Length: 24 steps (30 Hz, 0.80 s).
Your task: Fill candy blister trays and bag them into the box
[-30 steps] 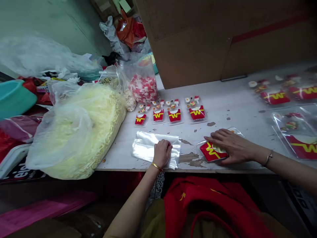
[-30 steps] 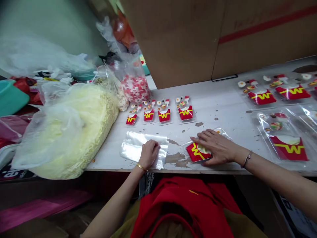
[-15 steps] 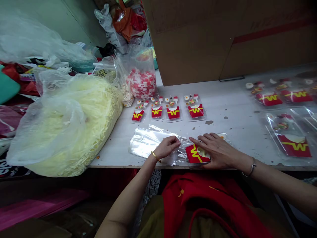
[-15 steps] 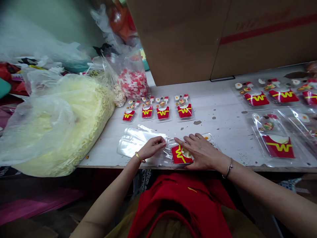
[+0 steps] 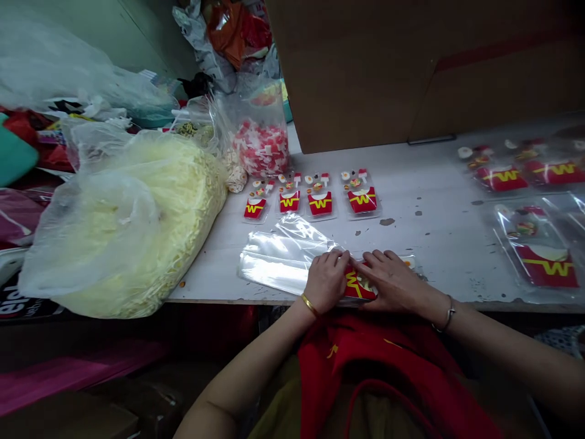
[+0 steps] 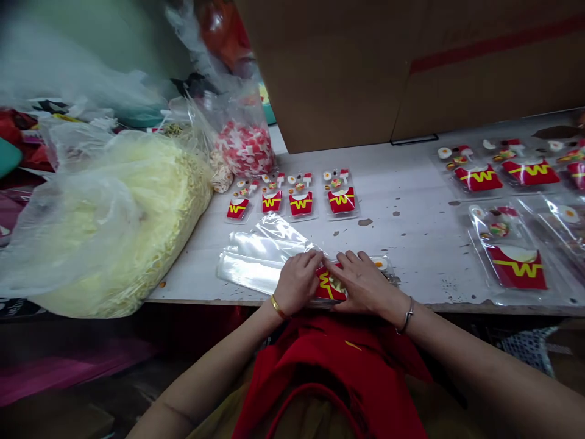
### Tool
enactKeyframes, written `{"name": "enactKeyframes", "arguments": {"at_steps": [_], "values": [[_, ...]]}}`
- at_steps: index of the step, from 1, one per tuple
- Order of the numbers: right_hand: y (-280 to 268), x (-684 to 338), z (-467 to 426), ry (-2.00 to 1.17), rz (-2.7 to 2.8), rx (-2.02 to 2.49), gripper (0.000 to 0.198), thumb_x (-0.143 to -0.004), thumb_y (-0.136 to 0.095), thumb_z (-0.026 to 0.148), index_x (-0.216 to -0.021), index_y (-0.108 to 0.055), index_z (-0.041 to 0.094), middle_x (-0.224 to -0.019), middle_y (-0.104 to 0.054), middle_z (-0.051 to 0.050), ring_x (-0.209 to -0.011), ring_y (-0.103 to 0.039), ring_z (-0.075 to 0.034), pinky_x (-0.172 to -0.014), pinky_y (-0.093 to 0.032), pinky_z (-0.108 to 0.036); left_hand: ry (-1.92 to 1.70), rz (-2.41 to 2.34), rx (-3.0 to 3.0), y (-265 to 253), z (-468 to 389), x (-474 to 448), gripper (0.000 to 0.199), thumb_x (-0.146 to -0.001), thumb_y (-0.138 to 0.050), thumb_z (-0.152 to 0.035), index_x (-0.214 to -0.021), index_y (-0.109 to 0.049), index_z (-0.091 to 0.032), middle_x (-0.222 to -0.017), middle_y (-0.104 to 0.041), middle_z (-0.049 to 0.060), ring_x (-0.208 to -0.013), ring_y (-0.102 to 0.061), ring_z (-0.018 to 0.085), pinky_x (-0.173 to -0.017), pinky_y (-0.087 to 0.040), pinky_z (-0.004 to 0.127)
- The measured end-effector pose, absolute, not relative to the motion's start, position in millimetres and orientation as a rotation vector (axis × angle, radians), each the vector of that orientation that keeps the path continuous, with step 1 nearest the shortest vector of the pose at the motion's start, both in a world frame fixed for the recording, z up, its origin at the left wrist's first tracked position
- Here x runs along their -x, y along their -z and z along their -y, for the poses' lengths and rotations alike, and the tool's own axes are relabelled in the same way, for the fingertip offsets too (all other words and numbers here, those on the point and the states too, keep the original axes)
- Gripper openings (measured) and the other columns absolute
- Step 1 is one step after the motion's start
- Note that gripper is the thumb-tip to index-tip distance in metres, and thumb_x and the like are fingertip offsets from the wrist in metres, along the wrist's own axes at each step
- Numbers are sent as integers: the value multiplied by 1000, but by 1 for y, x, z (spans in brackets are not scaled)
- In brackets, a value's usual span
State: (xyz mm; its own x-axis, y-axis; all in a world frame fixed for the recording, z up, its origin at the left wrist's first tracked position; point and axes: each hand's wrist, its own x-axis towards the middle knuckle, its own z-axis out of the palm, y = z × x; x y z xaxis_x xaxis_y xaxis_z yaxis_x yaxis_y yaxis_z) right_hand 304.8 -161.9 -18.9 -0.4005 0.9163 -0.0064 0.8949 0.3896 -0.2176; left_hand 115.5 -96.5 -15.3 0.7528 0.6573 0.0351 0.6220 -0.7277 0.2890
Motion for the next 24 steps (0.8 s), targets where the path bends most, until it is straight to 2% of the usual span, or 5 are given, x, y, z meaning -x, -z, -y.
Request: {"name": "enactKeyframes", "arguments": {"at_steps": [5,8,11,18,24], "values": [[22,-305,166,-265,2473,1716,90,-69,-65,60,-143,-36,18,-110,-55,-16,-99,-49,-33,-84,-36,-44,-254,-1236,-2724,19,100,-98,52,-77,-53,-17,-128,-45,-19,-119,-56,11,-112,-48,28,-91,-38,42],[24,-305,168,-242,2405,1778,92,-69,-63,63,-144,-34,18,-107,-57,-16,-97,-49,-33,-81,-36,-43,-135,-1357,-2733,21,103,-88,15,-84,-51,-29,-93,-58,-19,-92,-62,9,-94,-53,27,-80,-36,43],[26,-305,166,-207,2350,1878,92,-71,-58,67,-145,-32,20,-106,-57,-15,-95,-50,-33,-78,-36,-43,-94,-1319,-2716,27,105,-87,24,-91,-42,-28,-72,-54,-19,-76,-62,6,-83,-54,23,-76,-33,40],[25,-304,161,-129,2261,2080,89,-74,-45,77,-145,-35,23,-103,-58,-18,-88,-52,-33,-69,-36,-40,-220,-1219,-2634,31,123,-113,17,-84,-50,-21,-67,-53,-19,-71,-62,4,-77,-54,20,-75,-31,38],[19,-322,164,-196,2331,1967,84,-77,-54,64,-144,-34,17,-106,-59,-17,-92,-53,-33,-78,-38,-44,-90,-815,-2771,8,126,-148,14,-86,-51,-25,-77,-59,-17,-79,-64,8,-84,-55,24,-80,-33,42]]}}
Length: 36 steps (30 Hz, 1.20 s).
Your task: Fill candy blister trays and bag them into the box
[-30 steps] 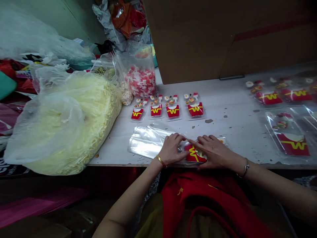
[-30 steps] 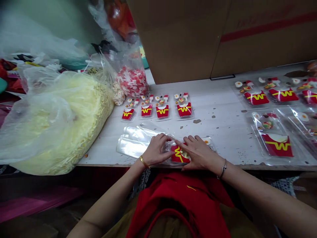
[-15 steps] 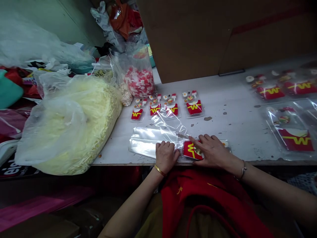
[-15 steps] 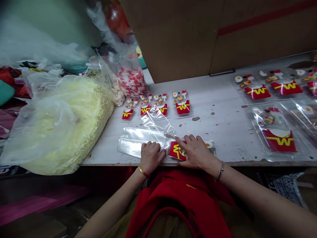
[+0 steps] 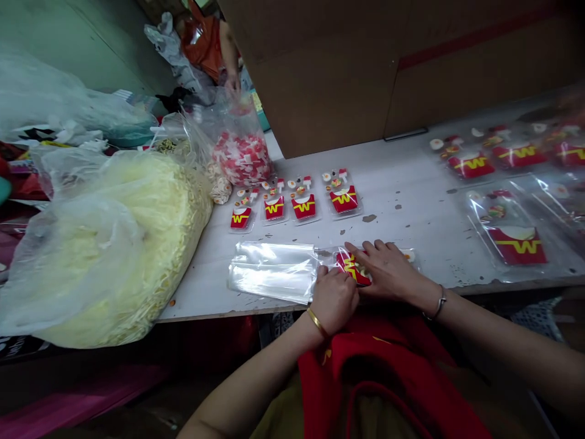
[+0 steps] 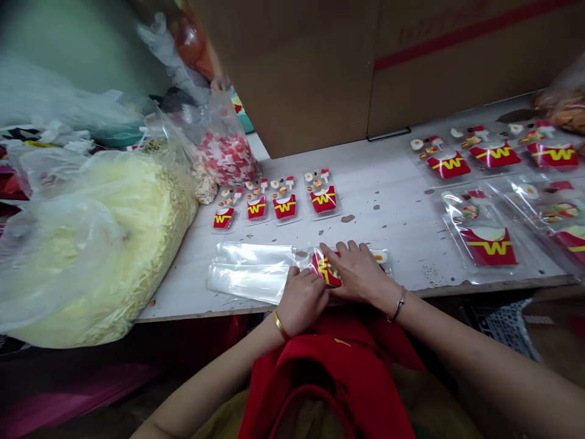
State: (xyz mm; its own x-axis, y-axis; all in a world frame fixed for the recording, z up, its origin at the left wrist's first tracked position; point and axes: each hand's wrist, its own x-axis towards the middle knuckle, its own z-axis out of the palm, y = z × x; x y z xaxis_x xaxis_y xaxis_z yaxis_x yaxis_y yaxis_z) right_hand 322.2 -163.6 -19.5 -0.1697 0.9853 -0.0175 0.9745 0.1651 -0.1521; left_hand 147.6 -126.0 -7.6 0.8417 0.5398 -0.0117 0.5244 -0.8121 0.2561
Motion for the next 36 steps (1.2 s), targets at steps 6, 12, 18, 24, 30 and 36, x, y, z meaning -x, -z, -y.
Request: {"name": "enactKeyframes", "arguments": {"at_steps": [6,12,18,24,30,36], "values": [[28,-360,175,-137,2389,1710,117,-60,-62,78,-150,-18,18,-144,-38,-19,-135,-26,-42,-109,-15,-60,127,-416,-2818,-14,58,-169,33,-78,-66,-43,-104,-61,-24,-116,-57,8,-107,-50,27,-87,-34,39],[51,-367,219,-50,1614,2019,85,-84,-53,59,-149,-18,17,-149,-28,-18,-139,-23,-35,-111,-21,-57,233,-129,-2781,1,22,-181,44,-69,-73,-47,-106,-60,-27,-120,-56,8,-110,-49,27,-89,-34,37],[70,-362,242,-248,1085,1925,45,-90,-50,47,-127,-53,19,-119,-55,-15,-116,-49,-30,-102,-40,-51,283,-42,-2619,8,11,-190,10,-82,-63,-35,-87,-64,-26,-120,-58,4,-110,-49,24,-92,-34,37],[56,-353,223,-556,841,1695,38,-90,-52,49,-114,-62,21,-117,-61,-11,-114,-55,-26,-103,-41,-47,72,-82,-2434,6,19,-206,15,-90,-51,-34,-86,-59,-22,-131,-50,6,-119,-45,22,-101,-35,38],[39,-335,208,-775,886,1553,36,-87,-57,49,-108,-66,22,-115,-64,-8,-113,-55,-25,-101,-42,-43,-69,-61,-2353,0,29,-233,18,-92,-47,-33,-84,-55,-19,-132,-49,7,-121,-44,21,-103,-34,38],[34,-343,192,-612,914,1674,27,-85,-60,46,-77,-61,20,-76,-60,-2,-77,-56,-20,-79,-47,-38,-160,-116,-2205,3,24,-250,23,-93,-44,-39,-82,-48,-19,-84,-61,3,-78,-55,15,-76,-43,29]]}}
